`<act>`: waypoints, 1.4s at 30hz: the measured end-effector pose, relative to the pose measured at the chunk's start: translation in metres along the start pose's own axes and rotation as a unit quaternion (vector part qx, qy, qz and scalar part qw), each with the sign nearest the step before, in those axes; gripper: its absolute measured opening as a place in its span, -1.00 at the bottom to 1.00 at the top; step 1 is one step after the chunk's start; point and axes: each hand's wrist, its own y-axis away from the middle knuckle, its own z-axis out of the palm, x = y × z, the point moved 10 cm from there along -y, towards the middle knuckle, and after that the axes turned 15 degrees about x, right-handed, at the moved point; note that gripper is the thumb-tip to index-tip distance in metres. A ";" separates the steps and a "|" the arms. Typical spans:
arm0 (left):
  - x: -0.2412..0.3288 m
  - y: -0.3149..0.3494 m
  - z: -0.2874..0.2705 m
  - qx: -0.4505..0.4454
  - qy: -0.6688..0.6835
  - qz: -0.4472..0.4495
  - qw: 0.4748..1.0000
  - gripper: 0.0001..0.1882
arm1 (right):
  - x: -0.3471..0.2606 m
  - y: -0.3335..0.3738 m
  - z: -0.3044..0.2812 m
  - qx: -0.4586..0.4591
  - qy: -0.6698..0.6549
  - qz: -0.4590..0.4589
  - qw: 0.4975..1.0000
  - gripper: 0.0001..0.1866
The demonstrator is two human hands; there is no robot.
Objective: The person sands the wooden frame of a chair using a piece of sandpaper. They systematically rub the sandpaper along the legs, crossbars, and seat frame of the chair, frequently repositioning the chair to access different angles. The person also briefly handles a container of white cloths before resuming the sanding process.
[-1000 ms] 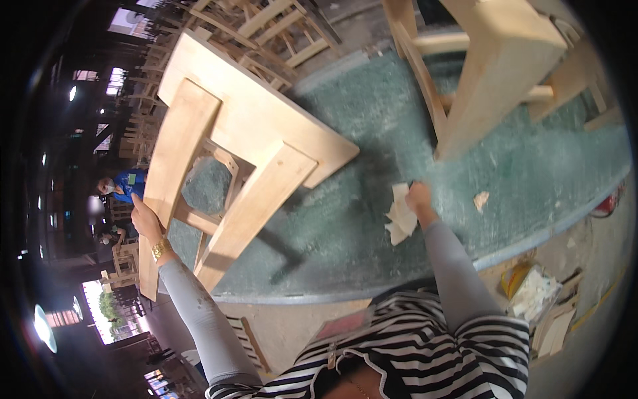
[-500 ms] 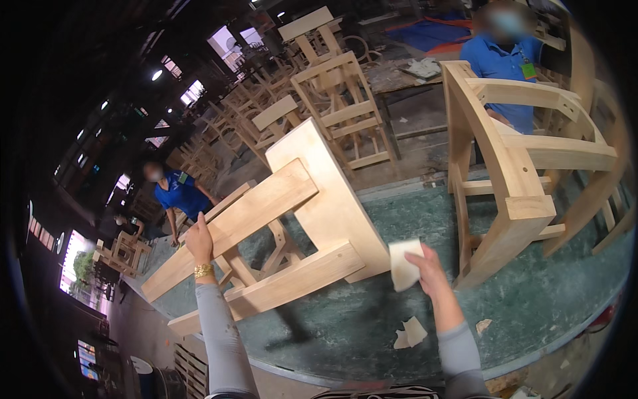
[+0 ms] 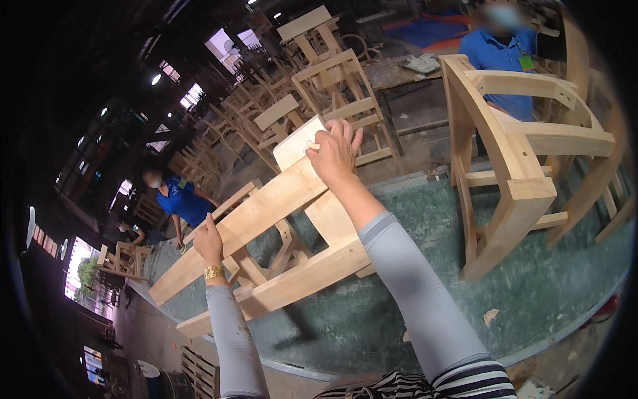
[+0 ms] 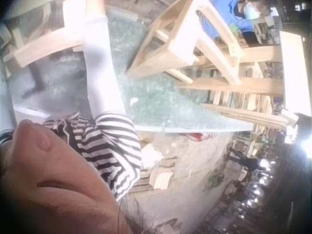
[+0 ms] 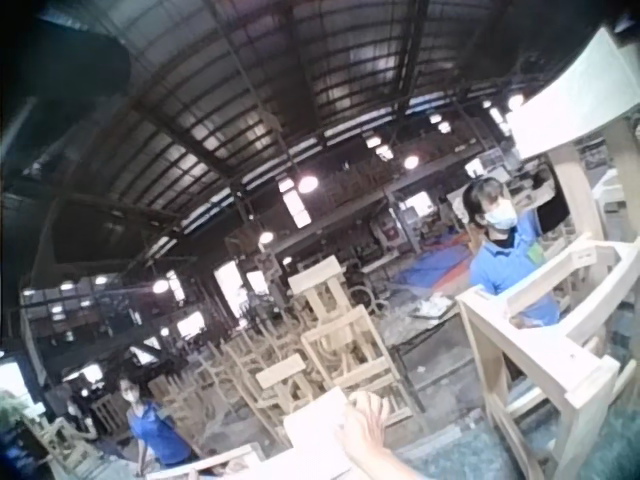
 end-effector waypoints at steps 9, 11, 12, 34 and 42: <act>0.000 0.001 -0.001 0.000 0.005 0.003 1.000 -0.30 | 0.032 0.034 0.008 -0.119 0.010 0.076 0.990 -0.86; 0.001 0.002 -0.003 0.000 0.003 0.001 1.000 -0.31 | 0.037 0.043 0.003 -0.154 0.011 0.090 0.984 -0.87; 0.001 0.002 -0.004 0.003 0.003 0.002 1.000 -0.31 | 0.039 0.049 -0.001 -0.172 0.007 0.095 0.981 -0.87; -0.001 -0.002 0.006 -0.006 -0.004 0.008 1.000 -0.34 | 0.006 0.063 -0.005 -0.198 0.005 -0.023 0.980 -0.76; -0.002 -0.002 0.011 -0.022 0.005 -0.002 1.000 -0.34 | 0.003 0.029 -0.040 -0.128 -0.130 -0.004 0.983 -0.73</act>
